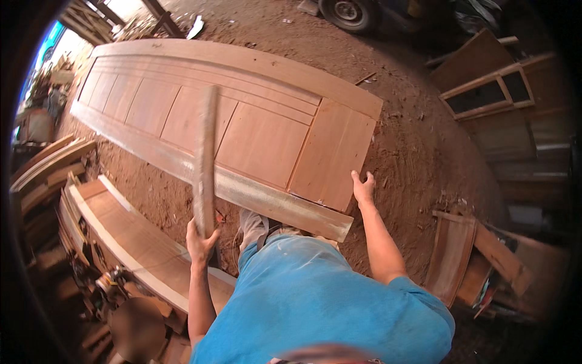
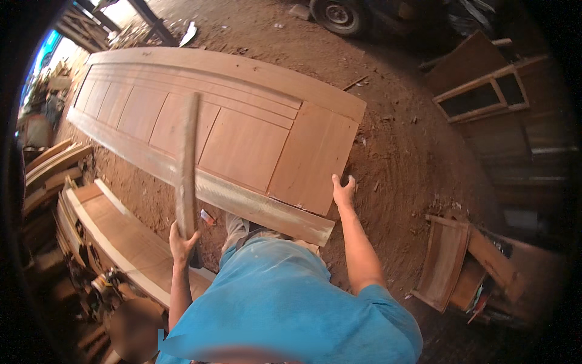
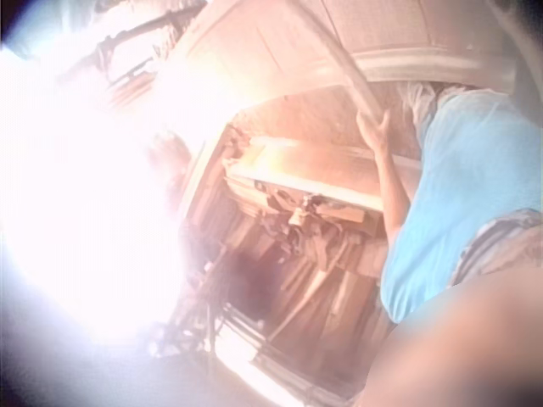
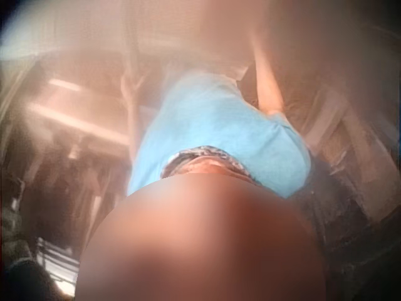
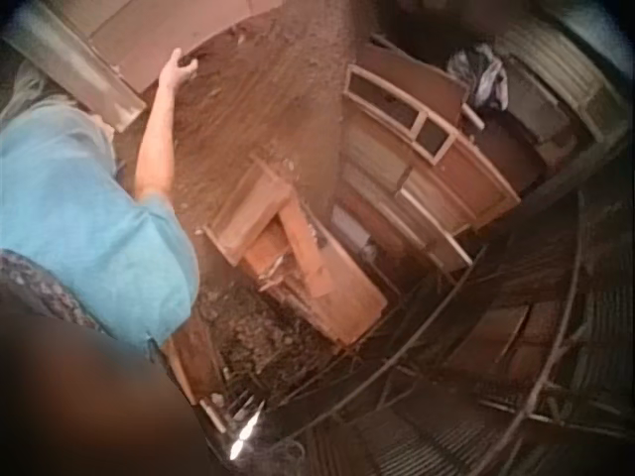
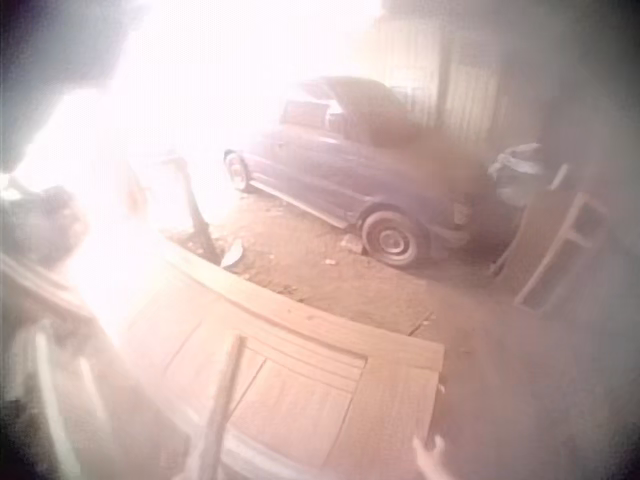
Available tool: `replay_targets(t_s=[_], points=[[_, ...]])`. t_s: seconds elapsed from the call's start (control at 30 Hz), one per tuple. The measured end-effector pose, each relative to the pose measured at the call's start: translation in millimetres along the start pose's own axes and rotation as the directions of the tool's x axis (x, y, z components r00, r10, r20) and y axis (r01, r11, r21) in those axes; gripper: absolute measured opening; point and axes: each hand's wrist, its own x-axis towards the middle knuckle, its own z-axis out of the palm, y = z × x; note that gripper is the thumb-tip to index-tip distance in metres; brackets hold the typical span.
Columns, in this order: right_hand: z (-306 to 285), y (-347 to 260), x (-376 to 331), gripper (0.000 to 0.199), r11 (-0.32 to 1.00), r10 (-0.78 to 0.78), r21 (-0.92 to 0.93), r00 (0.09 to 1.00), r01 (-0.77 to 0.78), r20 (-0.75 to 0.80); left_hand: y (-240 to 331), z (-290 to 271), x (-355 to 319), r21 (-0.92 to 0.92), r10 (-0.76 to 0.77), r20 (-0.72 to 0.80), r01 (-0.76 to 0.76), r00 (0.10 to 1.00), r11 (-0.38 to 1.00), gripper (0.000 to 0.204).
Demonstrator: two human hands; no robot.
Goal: The person assembles a wooden door by attaching a long wooden strip to the edge of a large door panel. They use a hammer to tap the strip into place and a tape measure to check the dimensions of the door.
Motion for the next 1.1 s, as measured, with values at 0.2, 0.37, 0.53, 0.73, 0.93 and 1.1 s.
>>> replay_targets(t_s=[0.2, 0.37, 0.53, 0.73, 0.93, 1.1], points=[[-26.1, 3.5, 7.0, 0.08, 0.926, 0.146, 0.196, 0.785, -0.322, 0.602, -35.4, 5.1, -124.3, -0.071, -0.314, -0.302, 0.307, 0.9, 0.949, 0.069], [-31.8, -20.2, 0.5, 0.077, 0.915, 0.204, 0.153, 0.755, -0.373, 0.623, -78.1, 33.7, -203.0, 0.083, -0.369, -0.303, 0.41, 0.879, 0.908, 0.07], [-33.4, -4.0, 9.3, 0.077, 0.935, 0.166, 0.143, 0.756, -0.325, 0.632, -86.6, 69.7, -244.9, 0.082, -0.411, -0.269, 0.446, 0.871, 0.891, 0.067], [-55.7, -41.5, -27.2, 0.078, 0.962, 0.085, 0.171, 0.83, -0.212, 0.551, -108.5, 99.3, -251.8, 0.124, -0.281, -0.139, 0.298, 0.95, 0.946, 0.07], [-62.3, -33.4, -27.8, 0.073, 0.952, -0.092, 0.295, 0.844, -0.08, 0.528, -101.1, 128.5, -163.7, 0.11, -0.003, -0.11, 0.015, 0.994, 0.994, 0.077], [-62.3, -23.1, -22.6, 0.068, 0.949, -0.101, 0.309, 0.86, -0.068, 0.5, -42.8, 167.2, -47.5, 0.033, 0.183, -0.059, -0.181, 0.981, 0.983, 0.082]])
